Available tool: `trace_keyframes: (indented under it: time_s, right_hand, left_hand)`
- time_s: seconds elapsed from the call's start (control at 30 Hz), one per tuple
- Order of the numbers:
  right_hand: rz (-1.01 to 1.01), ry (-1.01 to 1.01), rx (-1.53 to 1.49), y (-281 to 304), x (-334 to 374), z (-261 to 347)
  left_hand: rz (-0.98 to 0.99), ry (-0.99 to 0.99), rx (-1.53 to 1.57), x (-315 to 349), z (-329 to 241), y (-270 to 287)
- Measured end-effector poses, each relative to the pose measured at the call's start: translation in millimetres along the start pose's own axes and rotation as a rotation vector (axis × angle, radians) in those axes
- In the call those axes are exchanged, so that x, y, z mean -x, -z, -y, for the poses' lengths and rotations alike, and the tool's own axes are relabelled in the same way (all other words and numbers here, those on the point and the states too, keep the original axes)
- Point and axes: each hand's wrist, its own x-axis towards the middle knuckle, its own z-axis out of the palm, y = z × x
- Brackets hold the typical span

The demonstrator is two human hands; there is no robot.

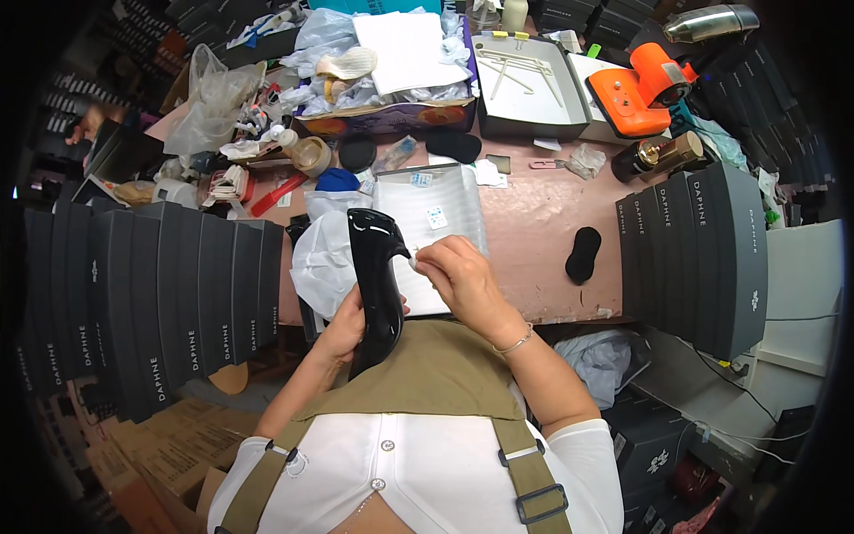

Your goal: Inspecting and packing black high-heel shoes into boxes.

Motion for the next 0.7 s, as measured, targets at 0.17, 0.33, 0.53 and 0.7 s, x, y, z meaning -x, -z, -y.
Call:
trace_keyframes:
  time_s: [0.17,0.33,0.53,0.7]
  right_hand:
    - [0.094,-0.028,-0.003,-1,-5,-4]
    - [0.125,0.014,0.021,0,-2,-2]
    - [0.113,0.038,0.093,2,-9,-1]
    - [0.168,-0.05,0.196,14,4,-18]
  left_hand:
    - [0.003,0.047,-0.027,2,14,0]
    - [-0.041,-0.01,0.046,6,13,-2]
    - [-0.019,0.018,0.071,2,11,-4]
    - [-0.071,0.019,0.094,4,11,2]
